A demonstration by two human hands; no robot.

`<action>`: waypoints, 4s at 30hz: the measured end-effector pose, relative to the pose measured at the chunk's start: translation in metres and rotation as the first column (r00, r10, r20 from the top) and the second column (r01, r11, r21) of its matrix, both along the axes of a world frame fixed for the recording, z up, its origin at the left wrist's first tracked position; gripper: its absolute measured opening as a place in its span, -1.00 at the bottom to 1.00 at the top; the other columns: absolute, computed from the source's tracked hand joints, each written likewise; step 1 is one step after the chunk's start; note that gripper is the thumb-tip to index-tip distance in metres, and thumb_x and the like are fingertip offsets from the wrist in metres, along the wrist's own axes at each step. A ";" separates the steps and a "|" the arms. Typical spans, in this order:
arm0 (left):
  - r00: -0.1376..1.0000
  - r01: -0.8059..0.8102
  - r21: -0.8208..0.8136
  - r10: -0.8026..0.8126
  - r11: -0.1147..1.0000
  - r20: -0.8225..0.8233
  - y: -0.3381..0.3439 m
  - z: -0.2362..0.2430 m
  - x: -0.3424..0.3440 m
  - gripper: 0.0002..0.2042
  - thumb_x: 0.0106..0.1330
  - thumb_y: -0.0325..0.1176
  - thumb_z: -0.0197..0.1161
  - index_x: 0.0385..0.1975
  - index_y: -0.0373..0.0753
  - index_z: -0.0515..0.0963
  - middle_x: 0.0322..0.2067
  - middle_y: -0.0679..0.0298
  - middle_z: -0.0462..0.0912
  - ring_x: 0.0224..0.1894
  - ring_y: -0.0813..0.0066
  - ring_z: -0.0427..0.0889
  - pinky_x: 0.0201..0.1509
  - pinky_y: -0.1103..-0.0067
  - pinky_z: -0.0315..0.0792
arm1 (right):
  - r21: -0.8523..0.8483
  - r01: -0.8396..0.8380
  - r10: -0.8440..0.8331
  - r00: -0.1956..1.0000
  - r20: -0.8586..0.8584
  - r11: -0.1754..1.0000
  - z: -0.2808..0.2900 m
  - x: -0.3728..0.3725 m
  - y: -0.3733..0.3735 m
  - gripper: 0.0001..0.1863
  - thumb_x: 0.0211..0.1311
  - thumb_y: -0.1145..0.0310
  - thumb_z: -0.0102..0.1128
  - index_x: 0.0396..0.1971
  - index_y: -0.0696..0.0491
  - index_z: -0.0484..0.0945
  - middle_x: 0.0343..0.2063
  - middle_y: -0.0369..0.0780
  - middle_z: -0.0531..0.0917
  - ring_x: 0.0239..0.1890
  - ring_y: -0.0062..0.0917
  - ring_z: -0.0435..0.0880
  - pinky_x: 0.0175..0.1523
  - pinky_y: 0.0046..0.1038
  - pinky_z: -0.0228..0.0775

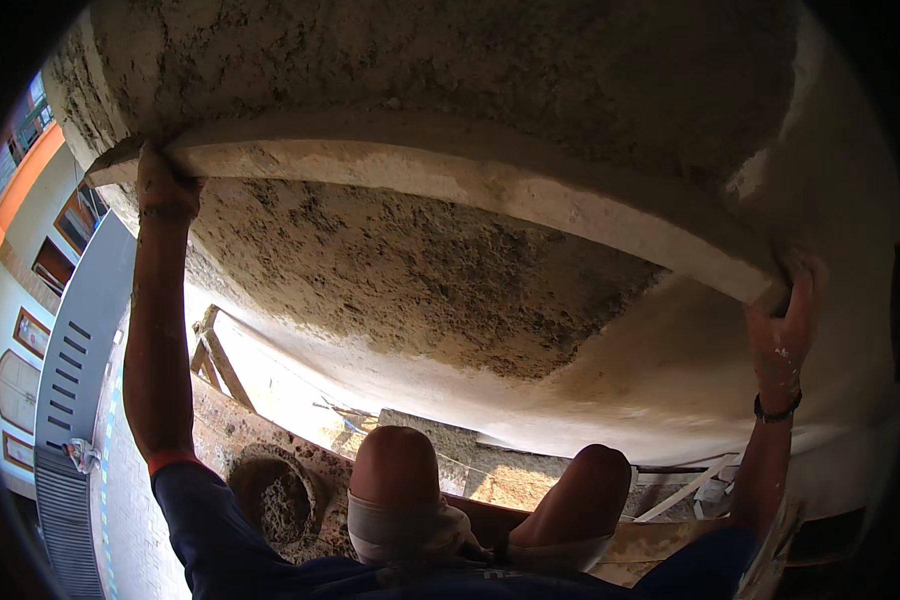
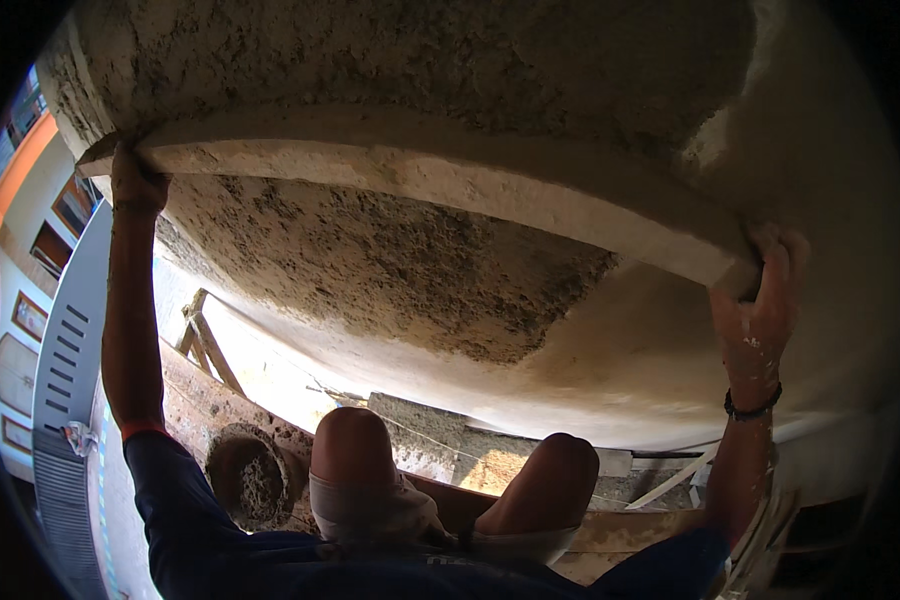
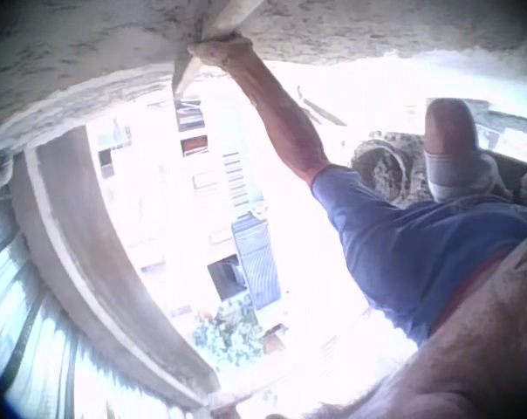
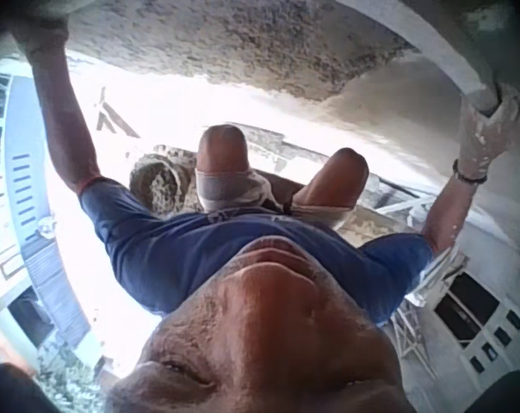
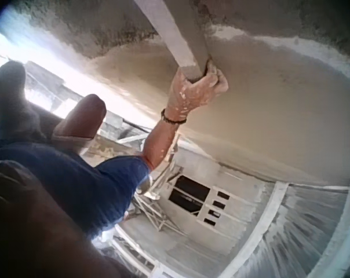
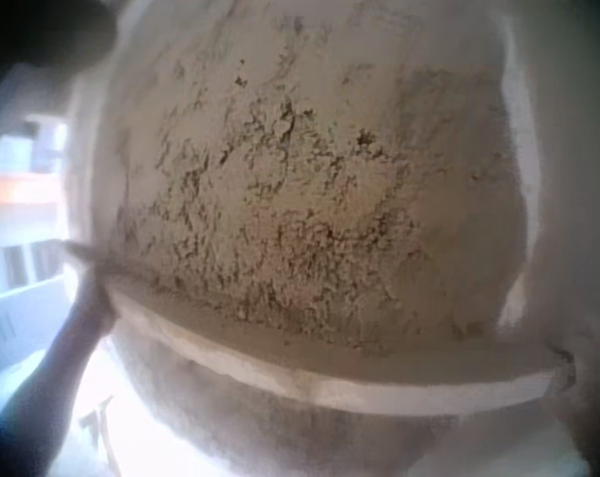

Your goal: The person uses a wooden straightedge to level wet plaster on a wall and then uses a trowel to scoop mortar from a bucket and apply it to fill gaps in the wall surface.

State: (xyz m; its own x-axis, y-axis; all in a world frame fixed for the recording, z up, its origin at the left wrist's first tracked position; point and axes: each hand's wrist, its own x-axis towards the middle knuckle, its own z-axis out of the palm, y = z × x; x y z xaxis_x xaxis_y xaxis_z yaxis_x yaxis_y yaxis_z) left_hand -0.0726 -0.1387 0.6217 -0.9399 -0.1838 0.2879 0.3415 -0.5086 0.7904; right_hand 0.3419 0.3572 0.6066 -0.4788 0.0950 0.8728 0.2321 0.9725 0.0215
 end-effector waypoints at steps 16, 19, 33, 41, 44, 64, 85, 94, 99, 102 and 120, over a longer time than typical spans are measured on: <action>0.767 -0.251 0.161 0.094 0.955 0.634 0.027 -0.135 0.184 -0.72 0.26 -0.22 0.11 -0.19 -0.30 0.53 -0.26 0.15 0.63 -0.27 0.31 0.63 -0.21 0.43 0.57 | -0.421 0.055 0.272 0.688 0.673 0.905 0.082 0.069 0.027 -0.31 -0.29 0.66 0.24 0.01 0.16 0.27 0.02 0.06 0.30 0.12 -0.01 0.35 0.15 -0.19 0.34; 0.618 -0.325 0.073 0.153 0.943 0.771 0.042 -0.103 0.218 -0.72 0.25 -0.24 0.11 -0.21 -0.32 0.52 -0.33 0.15 0.62 -0.34 0.30 0.62 -0.25 0.41 0.57 | -0.397 0.035 0.316 0.543 0.778 0.917 0.158 0.083 0.042 -0.28 -0.07 0.40 0.36 0.14 0.16 0.26 0.09 0.03 0.33 0.14 -0.09 0.38 0.18 -0.24 0.30; 0.603 -0.454 0.120 0.204 0.883 0.771 0.072 0.085 0.340 -0.74 0.18 -0.30 0.10 -0.22 -0.34 0.46 -0.41 0.18 0.54 -0.40 0.31 0.58 -0.32 0.39 0.55 | -0.341 -0.015 0.286 0.580 0.763 0.940 0.409 0.112 0.056 -0.33 -0.08 0.42 0.34 0.11 0.09 0.28 0.01 0.08 0.38 0.10 0.07 0.35 0.17 -0.08 0.28; 0.587 -0.389 0.065 0.193 0.919 0.786 0.092 0.148 0.370 -0.72 0.16 -0.24 0.04 -0.29 -0.34 0.48 -0.45 0.16 0.54 -0.44 0.27 0.58 -0.37 0.37 0.53 | -0.539 0.209 0.325 0.605 0.727 0.816 0.381 0.156 0.124 -0.13 -0.15 0.36 0.45 0.24 0.02 0.20 0.13 0.06 0.34 0.14 -0.07 0.39 0.19 -0.23 0.32; 0.582 -0.397 0.049 0.210 0.917 0.786 0.087 0.135 0.385 -0.69 0.16 -0.22 0.03 -0.26 -0.34 0.48 -0.43 0.14 0.54 -0.43 0.24 0.59 -0.36 0.35 0.54 | -0.548 0.083 0.379 0.637 0.672 0.833 0.370 0.164 0.132 -0.10 -0.18 0.38 0.48 0.25 0.05 0.20 0.13 0.02 0.34 0.16 -0.14 0.37 0.21 -0.26 0.30; 0.617 -0.409 0.211 0.099 0.888 0.781 0.094 0.128 0.425 -0.62 0.26 -0.15 -0.01 -0.07 -0.31 0.41 -0.21 0.08 0.53 -0.18 0.11 0.56 -0.09 0.16 0.50 | -0.729 0.136 0.406 0.756 0.514 0.670 0.356 0.182 0.177 -0.39 0.16 0.41 0.31 0.22 0.02 0.32 0.14 -0.19 0.39 0.09 -0.42 0.42 0.11 -0.39 0.36; 0.386 -0.432 0.255 -0.078 0.865 0.919 0.115 0.138 0.416 -0.60 0.31 -0.08 -0.01 -0.06 -0.29 0.45 -0.20 0.04 0.59 -0.22 0.10 0.63 -0.09 0.21 0.55 | -0.645 0.366 0.202 0.747 0.634 0.671 0.474 0.147 0.126 -0.44 0.16 0.20 0.19 0.11 0.17 0.37 0.07 -0.03 0.42 0.14 -0.18 0.39 0.25 -0.22 0.21; 0.496 -0.423 0.487 -0.254 0.765 0.830 0.121 0.080 0.431 -0.62 0.36 -0.06 -0.06 -0.11 -0.26 0.47 -0.22 0.09 0.60 -0.22 0.13 0.63 -0.14 0.23 0.57 | -0.462 0.184 0.239 0.659 0.713 0.868 0.546 0.130 0.091 -0.48 0.16 0.31 0.12 0.14 0.13 0.38 0.13 -0.10 0.44 0.22 -0.30 0.36 0.32 -0.26 0.14; 0.497 -0.392 0.558 -0.342 0.732 0.797 0.110 0.089 0.433 -0.65 0.28 -0.12 -0.03 -0.12 -0.24 0.46 -0.23 0.09 0.60 -0.24 0.11 0.62 -0.15 0.13 0.55 | -0.527 -0.028 0.425 0.629 0.651 0.849 0.572 0.105 0.066 -0.40 0.05 0.28 0.19 0.13 0.19 0.37 0.10 -0.11 0.46 0.19 -0.30 0.37 0.32 -0.28 0.14; 0.515 -0.395 0.601 -0.374 0.695 0.771 0.105 0.091 0.430 -0.66 0.27 -0.15 -0.04 -0.10 -0.24 0.45 -0.19 0.07 0.60 -0.18 0.08 0.61 -0.07 0.06 0.51 | -0.609 -0.073 0.509 0.633 0.583 0.789 0.592 0.085 0.022 -0.32 -0.04 0.24 0.26 0.14 0.20 0.36 0.07 -0.13 0.45 0.16 -0.30 0.36 0.29 -0.28 0.16; 0.502 -0.646 0.638 -0.397 0.419 0.768 0.026 0.038 0.396 -0.70 0.30 -0.18 -0.02 -0.15 -0.27 0.45 -0.17 0.06 0.61 -0.13 0.07 0.61 0.12 0.04 0.41 | -0.519 -0.651 0.832 0.450 0.324 0.554 0.588 -0.031 -0.128 -0.29 -0.01 0.15 0.16 0.11 0.32 0.34 0.08 -0.04 0.43 0.18 -0.28 0.35 0.28 -0.28 0.16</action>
